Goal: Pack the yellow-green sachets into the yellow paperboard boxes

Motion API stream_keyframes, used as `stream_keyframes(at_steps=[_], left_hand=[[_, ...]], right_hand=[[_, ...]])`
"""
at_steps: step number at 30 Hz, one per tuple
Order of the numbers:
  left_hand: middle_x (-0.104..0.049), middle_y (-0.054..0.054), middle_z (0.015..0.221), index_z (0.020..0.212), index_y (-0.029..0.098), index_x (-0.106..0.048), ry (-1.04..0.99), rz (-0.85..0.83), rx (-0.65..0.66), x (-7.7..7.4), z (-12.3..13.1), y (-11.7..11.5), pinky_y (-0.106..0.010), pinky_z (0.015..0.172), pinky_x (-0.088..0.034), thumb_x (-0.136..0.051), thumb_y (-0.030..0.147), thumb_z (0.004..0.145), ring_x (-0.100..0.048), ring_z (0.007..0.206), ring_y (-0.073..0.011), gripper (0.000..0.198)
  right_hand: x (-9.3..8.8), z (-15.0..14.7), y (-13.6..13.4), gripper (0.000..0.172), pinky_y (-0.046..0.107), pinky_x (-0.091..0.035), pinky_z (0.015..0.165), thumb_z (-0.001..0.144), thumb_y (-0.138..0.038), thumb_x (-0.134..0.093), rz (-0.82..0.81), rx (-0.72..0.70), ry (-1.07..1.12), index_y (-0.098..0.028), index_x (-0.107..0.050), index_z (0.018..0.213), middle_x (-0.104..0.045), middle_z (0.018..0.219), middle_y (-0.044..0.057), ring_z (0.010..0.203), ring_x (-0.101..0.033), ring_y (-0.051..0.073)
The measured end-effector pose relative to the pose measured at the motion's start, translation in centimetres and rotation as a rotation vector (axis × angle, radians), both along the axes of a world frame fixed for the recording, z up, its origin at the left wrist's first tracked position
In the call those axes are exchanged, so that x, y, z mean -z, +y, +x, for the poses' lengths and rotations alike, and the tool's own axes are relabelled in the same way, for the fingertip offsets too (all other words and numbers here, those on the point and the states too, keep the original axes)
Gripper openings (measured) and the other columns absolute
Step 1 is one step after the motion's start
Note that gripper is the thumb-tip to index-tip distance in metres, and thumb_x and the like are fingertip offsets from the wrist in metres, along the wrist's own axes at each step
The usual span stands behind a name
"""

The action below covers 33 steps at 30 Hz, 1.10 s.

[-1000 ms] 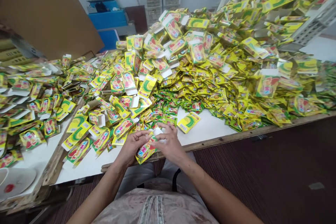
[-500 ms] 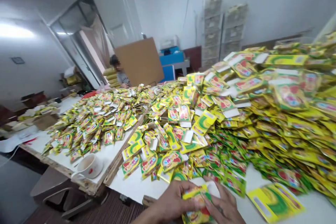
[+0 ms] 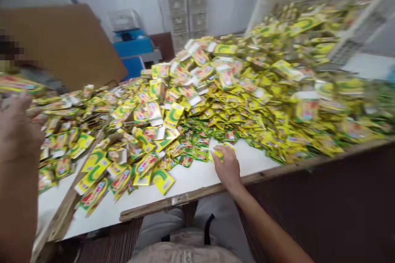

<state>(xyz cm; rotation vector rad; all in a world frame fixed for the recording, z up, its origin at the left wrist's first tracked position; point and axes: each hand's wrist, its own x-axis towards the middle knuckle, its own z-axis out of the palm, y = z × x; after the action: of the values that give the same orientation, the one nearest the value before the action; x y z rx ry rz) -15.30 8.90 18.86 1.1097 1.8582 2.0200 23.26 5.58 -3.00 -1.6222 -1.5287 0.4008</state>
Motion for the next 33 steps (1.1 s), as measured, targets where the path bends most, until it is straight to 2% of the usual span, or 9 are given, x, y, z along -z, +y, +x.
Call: stream_keyframes(at_steps=[3,6,9,15,19,22,25,30,33], left_hand=[[-0.064,0.004,0.086,0.106,0.018,-0.058,-0.129,-0.029,0.123,4.7,1.6,1.0,-0.027,0.076,-0.048,-0.074,0.019,0.064,-0.057,0.073,-0.0084,0.044],[-0.068,-0.002,0.076,0.089,0.013,-0.066,-0.170,-0.267,0.418,10.2,5.8,-1.2,-0.030,0.073,-0.050,-0.078,0.033,0.057,-0.062,0.071,-0.0144,0.040],[-0.070,-0.004,0.074,0.087,0.013,-0.067,-0.233,-0.471,0.597,14.7,10.8,-3.9,-0.032,0.072,-0.050,-0.076,0.040,0.056,-0.064,0.071,-0.0179,0.042],[-0.070,-0.005,0.074,0.080,0.015,-0.069,-0.113,-0.625,0.874,20.4,16.2,-6.0,-0.028,0.065,-0.048,-0.068,0.038,0.065,-0.062,0.068,-0.0176,0.027],[-0.068,-0.004,0.070,0.079,0.016,-0.068,-0.140,-0.649,0.936,21.5,16.5,-6.2,-0.026,0.062,-0.046,-0.068,0.038,0.066,-0.060,0.064,-0.0160,0.025],[-0.068,-0.004,0.066,0.077,0.015,-0.068,-0.256,-0.718,0.916,21.0,16.8,-6.4,-0.024,0.059,-0.045,-0.071,0.041,0.064,-0.060,0.061,-0.0148,0.030],[-0.070,-0.008,0.070,0.079,0.012,-0.068,-0.458,-0.825,0.975,19.9,17.7,-6.8,-0.024,0.060,-0.047,-0.070,0.051,0.064,-0.062,0.061,-0.0149,0.042],[-0.072,-0.009,0.084,0.094,0.014,-0.064,-0.882,-0.623,1.053,18.8,18.6,-6.9,-0.025,0.067,-0.050,-0.069,0.050,0.068,-0.067,0.072,-0.0163,0.045],[-0.072,-0.006,0.085,0.092,0.016,-0.060,-0.885,-0.494,0.969,19.0,17.8,-6.6,-0.023,0.066,-0.049,-0.078,0.036,0.062,-0.067,0.073,-0.0161,0.041]], right_hand=[[0.3,2.3,1.4,0.036,0.044,-0.040,0.081,0.075,-0.040,-0.059,-0.116,0.156,-0.259,-0.019,-0.060,0.103,-0.063,0.107,0.012,0.101,-0.051,0.031],[1.0,2.8,1.6,0.050,0.040,-0.039,0.076,0.068,-0.040,-0.070,-0.263,0.104,-0.414,-0.021,-0.056,0.112,-0.059,0.111,0.011,0.102,-0.048,0.032],[1.9,2.1,0.8,0.041,0.037,-0.038,0.074,0.071,-0.037,-0.069,-0.229,0.041,-0.432,-0.021,-0.057,0.107,-0.061,0.099,0.009,0.093,-0.049,0.027],[2.7,1.6,-0.5,0.069,0.050,-0.040,0.081,0.062,-0.054,-0.072,-0.171,0.035,-0.517,-0.023,-0.054,0.120,-0.046,0.130,0.016,0.114,-0.039,0.039],[2.7,2.6,-0.4,0.049,0.046,-0.045,0.086,0.069,-0.040,-0.069,-0.064,-0.142,-0.492,-0.018,-0.059,0.112,-0.057,0.120,0.014,0.109,-0.050,0.032],[1.6,2.7,-1.0,0.028,0.040,-0.049,0.084,0.081,-0.025,-0.056,0.188,-0.020,-0.363,-0.016,-0.060,0.107,-0.065,0.102,0.013,0.096,-0.059,0.025],[-0.2,1.2,-2.6,0.028,0.038,-0.051,0.083,0.085,-0.018,-0.051,0.400,0.021,-0.237,-0.019,-0.057,0.112,-0.065,0.102,0.011,0.095,-0.061,0.022],[-1.2,-3.6,-6.1,0.045,0.042,-0.047,0.096,0.082,-0.003,-0.042,0.489,-0.477,-0.226,-0.022,-0.052,0.121,-0.054,0.122,0.013,0.121,-0.047,0.023],[-0.7,-5.1,-6.6,0.051,0.043,-0.045,0.098,0.079,-0.001,-0.040,0.413,-0.689,-0.207,-0.020,-0.048,0.126,-0.052,0.127,0.012,0.125,-0.043,0.023]])
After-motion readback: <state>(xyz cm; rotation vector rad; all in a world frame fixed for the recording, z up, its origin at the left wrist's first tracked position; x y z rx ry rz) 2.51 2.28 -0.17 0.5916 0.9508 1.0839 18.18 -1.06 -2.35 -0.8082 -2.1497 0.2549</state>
